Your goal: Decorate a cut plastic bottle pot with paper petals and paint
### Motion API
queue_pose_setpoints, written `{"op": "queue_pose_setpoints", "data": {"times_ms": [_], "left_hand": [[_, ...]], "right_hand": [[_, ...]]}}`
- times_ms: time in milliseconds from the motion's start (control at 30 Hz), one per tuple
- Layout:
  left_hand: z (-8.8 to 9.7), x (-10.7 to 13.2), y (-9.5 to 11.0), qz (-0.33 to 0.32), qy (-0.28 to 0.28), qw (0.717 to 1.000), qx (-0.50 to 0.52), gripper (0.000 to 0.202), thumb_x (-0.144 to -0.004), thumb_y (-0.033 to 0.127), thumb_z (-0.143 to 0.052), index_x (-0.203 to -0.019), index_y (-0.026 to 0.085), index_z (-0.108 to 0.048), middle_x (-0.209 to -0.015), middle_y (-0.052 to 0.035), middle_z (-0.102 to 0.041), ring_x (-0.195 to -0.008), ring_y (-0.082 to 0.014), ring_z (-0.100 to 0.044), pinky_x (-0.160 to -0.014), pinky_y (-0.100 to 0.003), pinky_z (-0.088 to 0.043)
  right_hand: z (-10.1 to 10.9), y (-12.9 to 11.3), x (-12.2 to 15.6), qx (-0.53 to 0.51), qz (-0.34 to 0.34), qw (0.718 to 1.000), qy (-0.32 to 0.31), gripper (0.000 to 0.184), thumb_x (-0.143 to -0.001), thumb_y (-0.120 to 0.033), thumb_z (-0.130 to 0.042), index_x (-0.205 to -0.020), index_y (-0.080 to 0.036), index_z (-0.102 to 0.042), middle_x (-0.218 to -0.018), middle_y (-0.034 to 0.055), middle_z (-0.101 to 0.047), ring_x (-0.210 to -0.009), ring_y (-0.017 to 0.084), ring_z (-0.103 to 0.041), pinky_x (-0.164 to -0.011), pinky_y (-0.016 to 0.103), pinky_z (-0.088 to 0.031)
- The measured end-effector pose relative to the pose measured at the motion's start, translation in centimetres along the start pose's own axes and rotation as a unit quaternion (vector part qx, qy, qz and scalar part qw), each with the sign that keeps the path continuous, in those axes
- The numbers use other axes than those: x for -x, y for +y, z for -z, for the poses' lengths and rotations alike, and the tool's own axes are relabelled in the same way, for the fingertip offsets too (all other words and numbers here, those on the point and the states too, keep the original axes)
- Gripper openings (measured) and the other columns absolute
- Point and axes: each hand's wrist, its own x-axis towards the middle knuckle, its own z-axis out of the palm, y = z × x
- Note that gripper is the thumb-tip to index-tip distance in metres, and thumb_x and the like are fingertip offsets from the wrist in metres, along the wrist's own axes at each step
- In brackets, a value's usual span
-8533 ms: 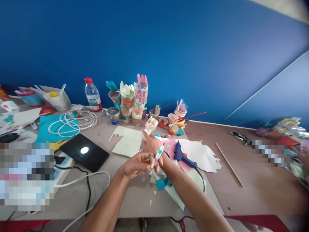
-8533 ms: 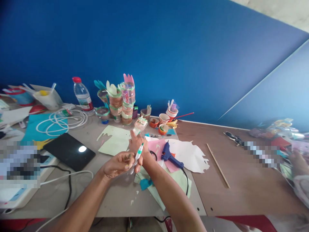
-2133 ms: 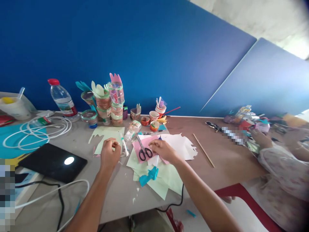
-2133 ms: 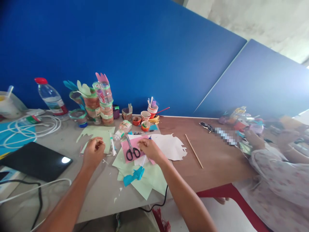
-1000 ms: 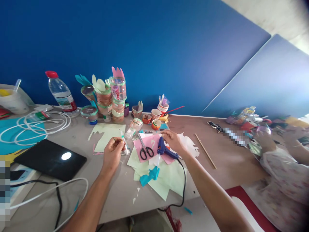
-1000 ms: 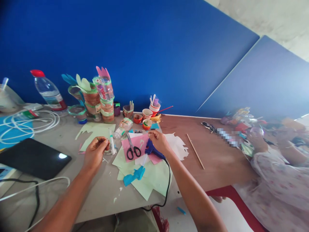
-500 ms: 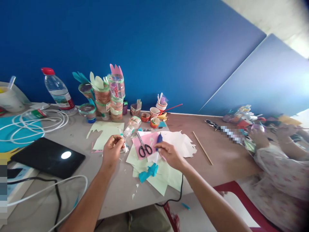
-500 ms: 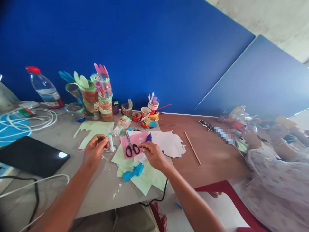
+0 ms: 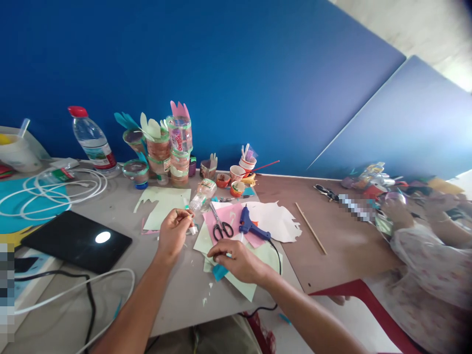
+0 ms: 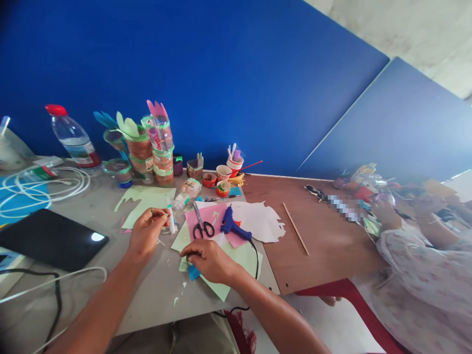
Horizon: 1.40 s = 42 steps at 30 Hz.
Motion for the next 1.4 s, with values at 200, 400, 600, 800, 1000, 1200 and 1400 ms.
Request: {"op": "queue_pose_setpoints", "data": {"times_ms": [200,400,600,800,1000,1200,1400], "left_hand": [[-0.1,0.1,0.5,0.016,0.017,0.999,0.027,0.019,-0.064,0.022,-0.066,-0.075,0.018,-0.051,-0.075,0.0008,-0.060,-0.057,-0.0081,-0.050,-0.057,-0.024,-0.042],[-0.1,0.2,0.7,0.021,0.012,0.999,0.032,0.025,-0.064,0.025,-0.069,-0.085,0.017,-0.059,-0.073,0.0026,-0.058,-0.057,-0.0073,-0.049,-0.055,-0.022,-0.041],[0.1,-0.1,0.4,0.027,0.009,0.999,0.032,0.019,-0.062,0.026,-0.069,-0.077,0.016,-0.063,-0.065,0.0016,-0.057,-0.056,-0.0088,-0.049,-0.054,-0.023,-0.042],[0.1,-0.2,0.5,0.047,0.010,0.997,0.063,0.024,-0.059,0.029,-0.073,-0.075,0.016,-0.061,-0.069,0.0010,-0.060,-0.055,-0.0078,-0.051,-0.054,-0.023,-0.043],[0.2,-0.4,0.1,0.060,0.008,0.996,0.072,0.026,-0.059,0.030,-0.074,-0.076,0.016,-0.061,-0.072,-0.0001,-0.062,-0.054,-0.0075,-0.052,-0.053,-0.023,-0.043],[0.4,-0.4,-0.1,0.077,0.001,0.993,0.092,0.029,-0.059,0.031,-0.076,-0.078,0.015,-0.060,-0.074,-0.0004,-0.064,-0.054,-0.0068,-0.053,-0.054,-0.022,-0.044],[0.2,-0.3,0.2,0.090,0.021,0.992,0.090,0.045,-0.056,0.031,-0.078,-0.092,0.016,-0.056,-0.071,0.0012,-0.065,-0.054,-0.0075,-0.054,-0.055,-0.022,-0.044]], "right_hand": [[-1.3,-0.9,0.1,-0.001,0.021,0.999,-0.042,0.033,-0.074,-0.004,-0.050,-0.089,-0.021,-0.074,-0.089,0.0014,-0.068,-0.080,0.013,-0.062,-0.076,0.022,-0.047],[-2.1,-1.5,0.4,-0.014,0.059,0.996,-0.068,0.033,-0.075,-0.004,-0.050,-0.089,-0.021,-0.074,-0.088,0.0018,-0.069,-0.083,0.014,-0.063,-0.080,0.022,-0.047],[-0.6,-0.6,-0.4,0.086,0.043,0.995,0.025,0.020,-0.084,-0.014,-0.052,-0.087,-0.019,-0.071,-0.083,0.0025,-0.068,-0.077,0.014,-0.062,-0.072,0.022,-0.045],[1.9,1.5,-3.7,0.339,-0.053,0.928,0.144,0.024,-0.090,-0.023,-0.045,-0.097,-0.015,-0.066,-0.096,0.0111,-0.064,-0.087,0.021,-0.062,-0.072,0.027,-0.043],[1.1,1.3,-6.3,0.447,-0.155,0.878,0.069,0.030,-0.088,-0.029,-0.045,-0.106,-0.013,-0.063,-0.108,0.0186,-0.062,-0.091,0.029,-0.066,-0.069,0.033,-0.048],[1.1,0.6,-6.5,0.456,-0.186,0.870,0.041,0.032,-0.085,-0.029,-0.050,-0.108,-0.011,-0.062,-0.100,0.0201,-0.068,-0.094,0.032,-0.067,-0.070,0.035,-0.050],[1.2,0.2,-5.9,0.452,-0.185,0.872,0.035,0.028,-0.084,-0.025,-0.049,-0.103,-0.011,-0.064,-0.096,0.0185,-0.071,-0.093,0.030,-0.068,-0.070,0.033,-0.048]]}}
